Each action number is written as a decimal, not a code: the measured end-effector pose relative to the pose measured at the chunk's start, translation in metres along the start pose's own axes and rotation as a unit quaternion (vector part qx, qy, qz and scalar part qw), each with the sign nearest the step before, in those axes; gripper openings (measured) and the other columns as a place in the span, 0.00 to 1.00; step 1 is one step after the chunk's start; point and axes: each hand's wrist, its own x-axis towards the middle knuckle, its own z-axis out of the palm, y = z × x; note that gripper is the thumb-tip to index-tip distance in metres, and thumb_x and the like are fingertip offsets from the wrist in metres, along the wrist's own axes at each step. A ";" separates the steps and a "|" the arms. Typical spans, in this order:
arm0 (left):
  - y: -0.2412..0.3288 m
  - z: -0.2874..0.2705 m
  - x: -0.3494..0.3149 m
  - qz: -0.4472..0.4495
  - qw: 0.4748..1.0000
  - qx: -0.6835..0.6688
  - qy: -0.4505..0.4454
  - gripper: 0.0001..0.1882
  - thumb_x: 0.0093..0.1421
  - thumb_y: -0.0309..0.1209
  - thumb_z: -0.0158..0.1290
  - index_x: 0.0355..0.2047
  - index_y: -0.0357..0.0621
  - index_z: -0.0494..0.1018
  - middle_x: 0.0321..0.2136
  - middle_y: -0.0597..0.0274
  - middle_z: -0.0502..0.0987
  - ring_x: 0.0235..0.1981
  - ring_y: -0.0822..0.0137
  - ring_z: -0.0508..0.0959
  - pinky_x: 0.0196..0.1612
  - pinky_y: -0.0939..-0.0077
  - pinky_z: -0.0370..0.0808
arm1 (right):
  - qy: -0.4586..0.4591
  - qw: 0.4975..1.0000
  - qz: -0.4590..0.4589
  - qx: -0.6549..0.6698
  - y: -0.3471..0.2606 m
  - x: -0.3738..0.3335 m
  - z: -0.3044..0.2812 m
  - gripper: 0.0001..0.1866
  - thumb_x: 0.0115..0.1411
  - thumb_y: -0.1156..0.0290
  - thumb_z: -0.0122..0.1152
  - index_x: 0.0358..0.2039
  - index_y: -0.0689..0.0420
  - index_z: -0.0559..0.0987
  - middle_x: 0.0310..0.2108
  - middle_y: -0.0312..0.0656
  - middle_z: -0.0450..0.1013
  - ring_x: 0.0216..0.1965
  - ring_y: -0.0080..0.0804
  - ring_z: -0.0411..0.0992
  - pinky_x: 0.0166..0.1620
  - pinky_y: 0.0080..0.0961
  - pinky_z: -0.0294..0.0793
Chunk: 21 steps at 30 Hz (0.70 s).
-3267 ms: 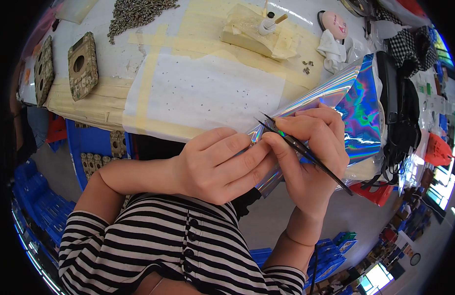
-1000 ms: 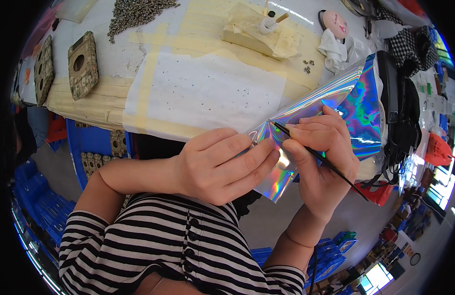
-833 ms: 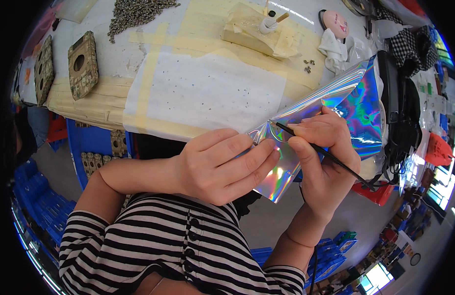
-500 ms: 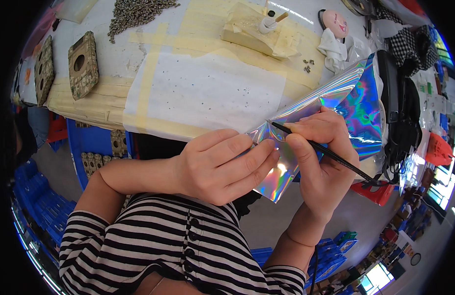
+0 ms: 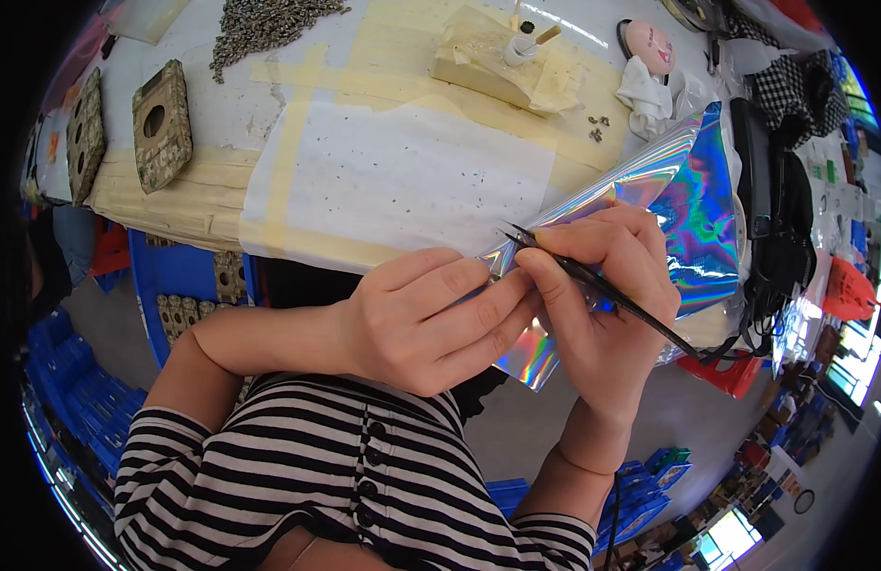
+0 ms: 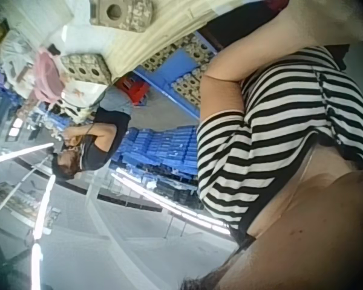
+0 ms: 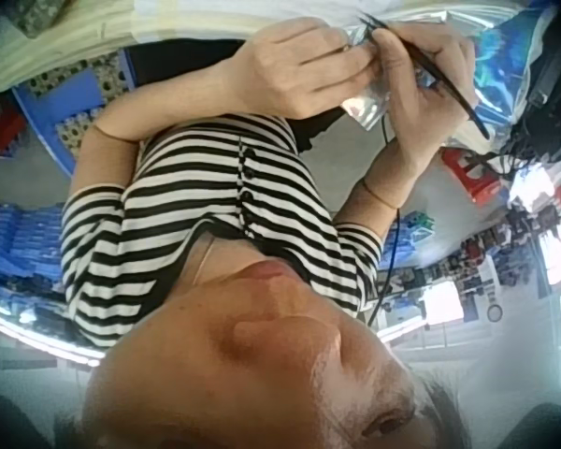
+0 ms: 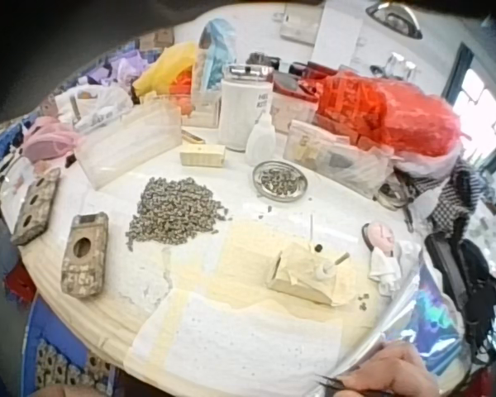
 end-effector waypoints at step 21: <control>-0.001 0.000 0.002 -0.004 1.000 0.012 -0.003 0.12 0.46 0.28 0.56 0.32 0.41 0.79 0.35 0.57 0.79 0.29 0.71 0.74 0.29 0.81 0.73 | 0.011 0.998 -0.062 0.003 0.007 -0.017 -0.018 0.11 0.44 0.76 0.71 0.27 0.60 0.77 0.29 0.45 0.77 0.39 0.40 0.78 0.60 0.50 0.60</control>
